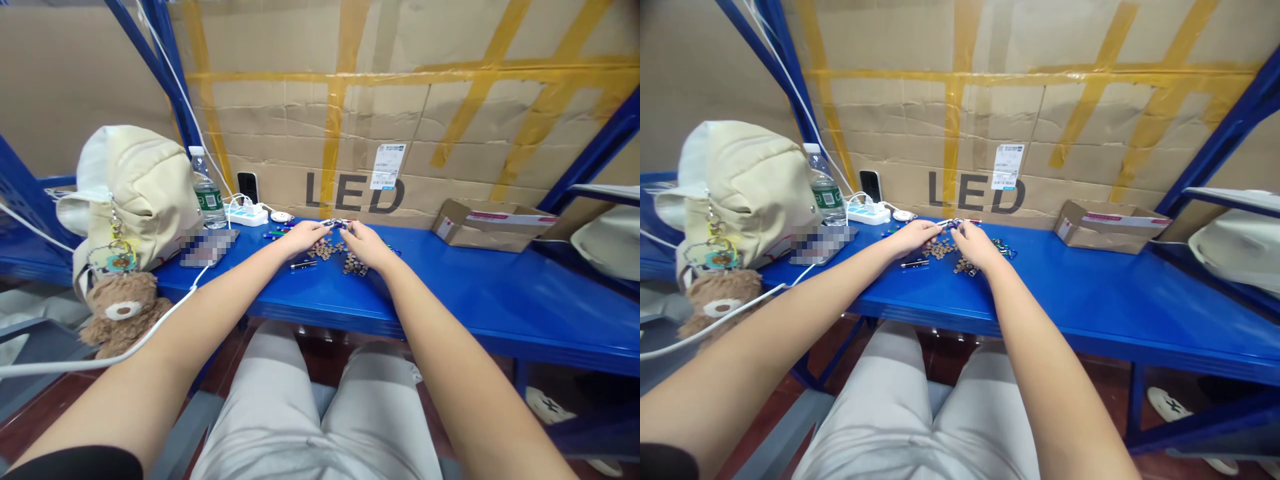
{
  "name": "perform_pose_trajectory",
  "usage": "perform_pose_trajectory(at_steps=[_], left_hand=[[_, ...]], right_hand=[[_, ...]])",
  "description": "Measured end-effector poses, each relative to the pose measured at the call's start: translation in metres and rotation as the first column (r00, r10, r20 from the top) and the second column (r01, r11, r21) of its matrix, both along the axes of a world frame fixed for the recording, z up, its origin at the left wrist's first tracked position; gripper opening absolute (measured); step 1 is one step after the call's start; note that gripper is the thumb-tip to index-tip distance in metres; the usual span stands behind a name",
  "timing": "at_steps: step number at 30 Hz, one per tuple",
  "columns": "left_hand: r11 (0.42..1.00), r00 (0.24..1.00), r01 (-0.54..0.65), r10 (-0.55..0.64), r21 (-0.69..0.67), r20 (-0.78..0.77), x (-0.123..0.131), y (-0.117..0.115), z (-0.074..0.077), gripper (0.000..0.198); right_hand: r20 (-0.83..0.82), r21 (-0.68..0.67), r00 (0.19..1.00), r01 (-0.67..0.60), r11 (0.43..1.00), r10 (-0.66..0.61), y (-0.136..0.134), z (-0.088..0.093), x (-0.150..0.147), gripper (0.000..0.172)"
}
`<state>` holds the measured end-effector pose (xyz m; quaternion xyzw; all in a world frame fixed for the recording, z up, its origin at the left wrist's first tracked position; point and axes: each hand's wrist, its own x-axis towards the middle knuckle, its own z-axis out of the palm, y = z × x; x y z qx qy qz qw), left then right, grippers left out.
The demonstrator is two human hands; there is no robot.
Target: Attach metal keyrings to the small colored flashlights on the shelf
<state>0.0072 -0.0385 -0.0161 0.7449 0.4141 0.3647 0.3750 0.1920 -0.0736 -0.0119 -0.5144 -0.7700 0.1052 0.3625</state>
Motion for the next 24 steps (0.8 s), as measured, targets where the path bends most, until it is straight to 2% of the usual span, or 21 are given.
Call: perform_pose_trajectory(at_steps=[3, 4, 7, 8, 10, 12, 13, 14, 17, 19, 21, 24], left_hand=[[0.97, 0.996, -0.092, 0.089, -0.226, -0.022, 0.016, 0.019, 0.008, 0.027], [0.955, 0.991, -0.117, 0.131, -0.272, 0.032, 0.023, 0.025, 0.011, 0.025], [0.959, 0.971, -0.074, 0.132, -0.273, 0.201, 0.041, 0.044, 0.019, 0.025], [0.968, 0.966, -0.101, 0.15, -0.231, 0.209, 0.043, 0.049, 0.021, 0.029], [0.974, 0.967, -0.212, 0.221, -0.086, 0.124, 0.04, 0.055, 0.023, 0.035], [0.949, 0.95, -0.283, 0.298, 0.141, -0.096, 0.025, 0.058, 0.023, 0.037], [0.939, 0.936, -0.269, 0.308, 0.215, -0.172, 0.015, 0.057, 0.022, 0.036], [0.904, 0.832, -0.158, 0.338, 0.396, -0.439, 0.003, 0.057, 0.02, 0.034], [0.905, 0.691, -0.045, 0.333, 0.422, -0.641, -0.025, 0.054, 0.015, 0.021], [0.908, 0.635, -0.029, 0.34, 0.419, -0.693, -0.033, 0.054, 0.011, 0.019], [0.9, 0.593, -0.023, 0.363, 0.436, -0.718, -0.031, 0.056, 0.009, 0.019], [0.874, 0.58, -0.028, 0.409, 0.484, -0.705, -0.02, 0.057, 0.009, 0.016]], right_hand=[[-0.137, -0.023, 0.987, 0.078, 0.997, -0.08, 0.003, 0.0, 0.005, 0.023], [-0.159, -0.033, 0.983, 0.089, 0.995, -0.093, 0.004, 0.0, 0.007, 0.023], [-0.192, -0.079, 0.977, 0.079, 0.994, -0.093, 0.006, -0.001, 0.013, 0.022], [-0.199, -0.094, 0.976, 0.071, 0.993, -0.088, 0.006, -0.002, 0.015, 0.022], [-0.192, -0.103, 0.977, 0.071, 0.992, -0.09, 0.006, -0.002, 0.018, 0.023], [-0.142, -0.086, 0.984, 0.093, 0.992, -0.104, 0.006, -0.002, 0.019, 0.023], [-0.109, -0.074, 0.988, 0.101, 0.992, -0.109, 0.006, -0.002, 0.019, 0.022], [-0.073, -0.062, 0.991, 0.107, 0.992, -0.112, 0.006, -0.002, 0.019, 0.021], [0.015, -0.025, 0.994, 0.106, 0.994, -0.105, 0.007, -0.002, 0.017, 0.015], [0.049, -0.007, 0.994, 0.103, 0.995, -0.102, 0.007, -0.003, 0.014, 0.014], [0.069, -0.009, 0.993, 0.093, 0.996, -0.093, 0.006, -0.004, 0.012, 0.015], [0.11, -0.009, 0.99, 0.087, 0.996, -0.086, 0.003, -0.005, 0.01, 0.016]])
